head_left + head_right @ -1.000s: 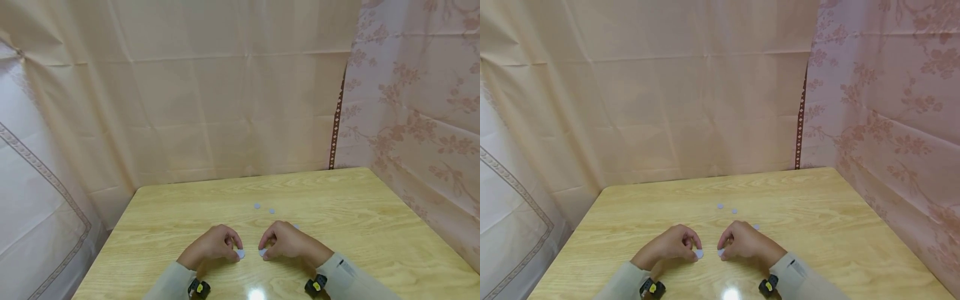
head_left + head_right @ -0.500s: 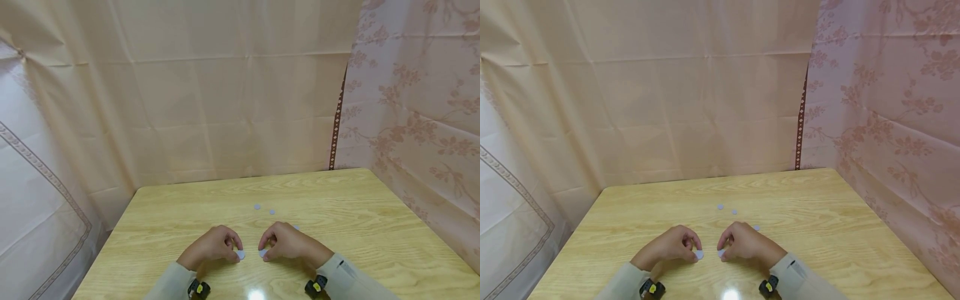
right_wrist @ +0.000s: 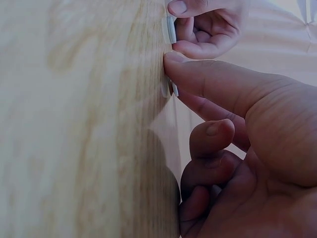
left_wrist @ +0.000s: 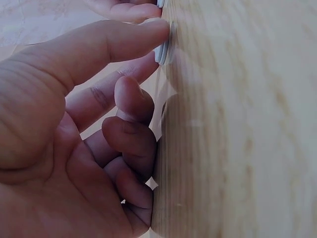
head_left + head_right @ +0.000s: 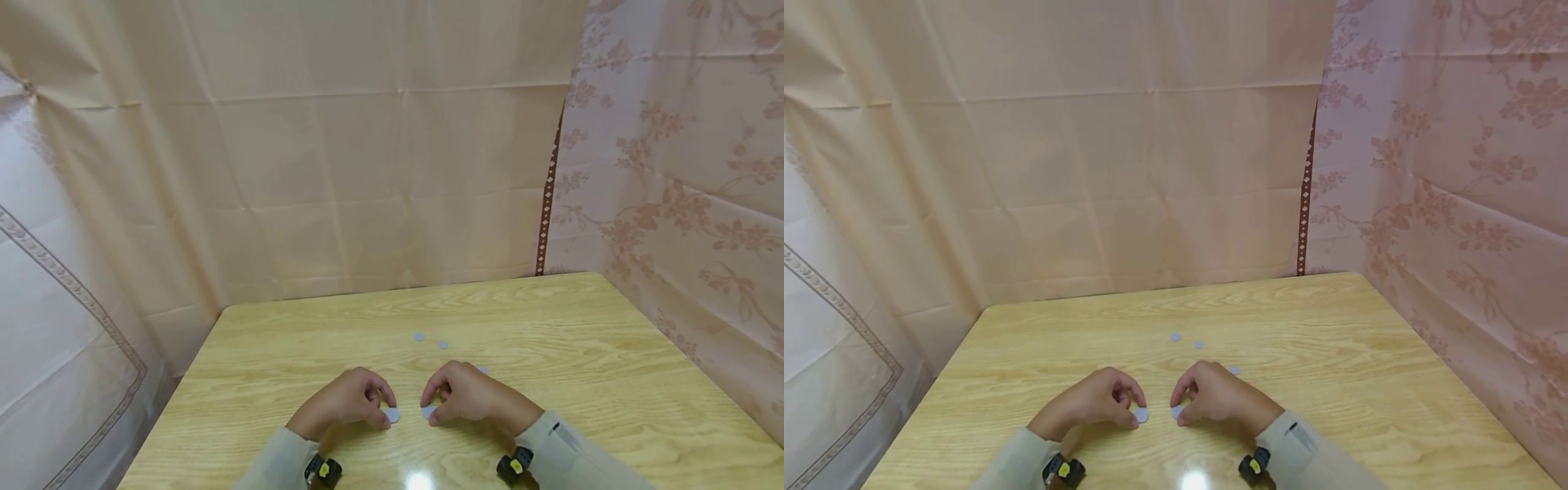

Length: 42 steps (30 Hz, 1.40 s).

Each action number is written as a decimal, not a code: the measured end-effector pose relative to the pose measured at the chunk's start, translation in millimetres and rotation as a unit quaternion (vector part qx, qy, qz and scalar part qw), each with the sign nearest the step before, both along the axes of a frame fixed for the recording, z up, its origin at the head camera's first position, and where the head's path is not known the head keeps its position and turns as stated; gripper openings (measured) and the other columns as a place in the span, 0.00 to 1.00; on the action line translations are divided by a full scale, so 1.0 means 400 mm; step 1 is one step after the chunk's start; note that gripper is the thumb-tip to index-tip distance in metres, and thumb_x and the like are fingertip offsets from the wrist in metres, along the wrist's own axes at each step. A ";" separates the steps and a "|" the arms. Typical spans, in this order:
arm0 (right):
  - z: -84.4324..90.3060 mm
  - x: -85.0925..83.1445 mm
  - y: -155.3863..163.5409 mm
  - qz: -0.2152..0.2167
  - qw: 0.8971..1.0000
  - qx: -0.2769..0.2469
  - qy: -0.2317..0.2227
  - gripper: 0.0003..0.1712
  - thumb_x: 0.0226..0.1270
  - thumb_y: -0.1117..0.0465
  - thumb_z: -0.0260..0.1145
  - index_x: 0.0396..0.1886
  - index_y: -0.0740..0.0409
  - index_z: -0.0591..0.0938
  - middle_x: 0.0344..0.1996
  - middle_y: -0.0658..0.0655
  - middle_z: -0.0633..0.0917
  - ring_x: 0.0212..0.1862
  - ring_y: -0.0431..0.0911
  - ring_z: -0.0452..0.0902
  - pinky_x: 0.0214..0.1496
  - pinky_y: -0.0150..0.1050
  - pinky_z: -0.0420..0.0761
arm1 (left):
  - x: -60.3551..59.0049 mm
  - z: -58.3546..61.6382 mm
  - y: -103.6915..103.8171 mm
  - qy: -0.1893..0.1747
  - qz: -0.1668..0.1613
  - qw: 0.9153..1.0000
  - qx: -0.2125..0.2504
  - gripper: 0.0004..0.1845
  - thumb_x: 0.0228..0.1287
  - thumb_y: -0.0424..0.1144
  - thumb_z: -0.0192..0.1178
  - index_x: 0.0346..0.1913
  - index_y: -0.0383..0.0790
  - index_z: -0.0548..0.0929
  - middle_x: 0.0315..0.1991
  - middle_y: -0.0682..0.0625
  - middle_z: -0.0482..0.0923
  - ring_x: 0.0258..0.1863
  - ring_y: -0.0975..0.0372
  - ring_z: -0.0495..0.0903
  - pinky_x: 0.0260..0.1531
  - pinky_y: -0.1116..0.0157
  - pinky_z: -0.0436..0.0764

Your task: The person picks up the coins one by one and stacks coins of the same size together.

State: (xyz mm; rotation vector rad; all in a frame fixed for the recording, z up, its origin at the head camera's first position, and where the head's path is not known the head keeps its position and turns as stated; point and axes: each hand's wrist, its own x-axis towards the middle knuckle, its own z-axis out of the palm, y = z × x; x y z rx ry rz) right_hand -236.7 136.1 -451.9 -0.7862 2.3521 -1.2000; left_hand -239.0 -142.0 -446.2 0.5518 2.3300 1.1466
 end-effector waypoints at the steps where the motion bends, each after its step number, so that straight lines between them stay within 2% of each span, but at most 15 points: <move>1: 0.000 0.000 0.000 0.000 1.000 0.000 0.000 0.10 0.55 0.62 0.82 0.37 0.50 0.91 0.13 0.46 0.70 0.15 0.37 0.59 0.17 0.26 0.62 | 0.000 0.000 -0.001 0.000 -0.001 1.000 0.000 0.12 0.51 0.33 0.78 0.38 0.49 0.90 0.16 0.56 0.74 0.15 0.66 0.65 0.18 0.69 0.65; 14: 0.002 0.000 0.000 0.004 1.000 -0.005 -0.003 0.10 0.55 0.62 0.82 0.37 0.50 0.91 0.13 0.46 0.70 0.14 0.36 0.58 0.17 0.26 0.61 | 0.002 0.012 0.001 -0.013 -0.002 1.000 0.022 0.11 0.53 0.33 0.78 0.40 0.45 0.90 0.18 0.54 0.75 0.16 0.66 0.65 0.18 0.69 0.66; 30: -0.001 -0.001 0.000 0.001 1.000 -0.002 -0.007 0.11 0.55 0.62 0.82 0.38 0.50 0.91 0.13 0.45 0.71 0.15 0.36 0.60 0.17 0.26 0.62 | 0.005 0.017 0.005 -0.011 0.007 1.000 0.017 0.12 0.53 0.33 0.78 0.42 0.43 0.90 0.18 0.54 0.76 0.16 0.66 0.67 0.18 0.70 0.66; 33: -0.003 -0.002 0.001 0.004 1.000 -0.002 -0.007 0.11 0.55 0.62 0.82 0.38 0.50 0.91 0.14 0.46 0.72 0.15 0.36 0.60 0.17 0.26 0.62 | 0.003 0.016 0.005 0.002 0.005 1.000 0.012 0.13 0.54 0.35 0.79 0.43 0.44 0.90 0.18 0.55 0.75 0.16 0.66 0.66 0.18 0.70 0.66; 37: -0.004 -0.005 0.002 0.003 1.000 0.001 -0.007 0.11 0.55 0.61 0.82 0.38 0.49 0.91 0.14 0.46 0.73 0.16 0.36 0.61 0.18 0.26 0.63 | -0.004 0.013 0.002 0.037 0.002 0.999 0.004 0.16 0.55 0.40 0.79 0.46 0.45 0.90 0.17 0.56 0.72 0.15 0.67 0.63 0.17 0.70 0.66; 42: -0.006 -0.007 0.001 0.004 1.000 0.006 -0.007 0.11 0.56 0.61 0.82 0.38 0.48 0.91 0.14 0.45 0.72 0.15 0.36 0.61 0.18 0.26 0.63 | -0.013 0.012 0.005 0.064 0.014 0.998 -0.003 0.17 0.56 0.42 0.79 0.49 0.46 0.90 0.19 0.56 0.73 0.17 0.66 0.65 0.18 0.70 0.67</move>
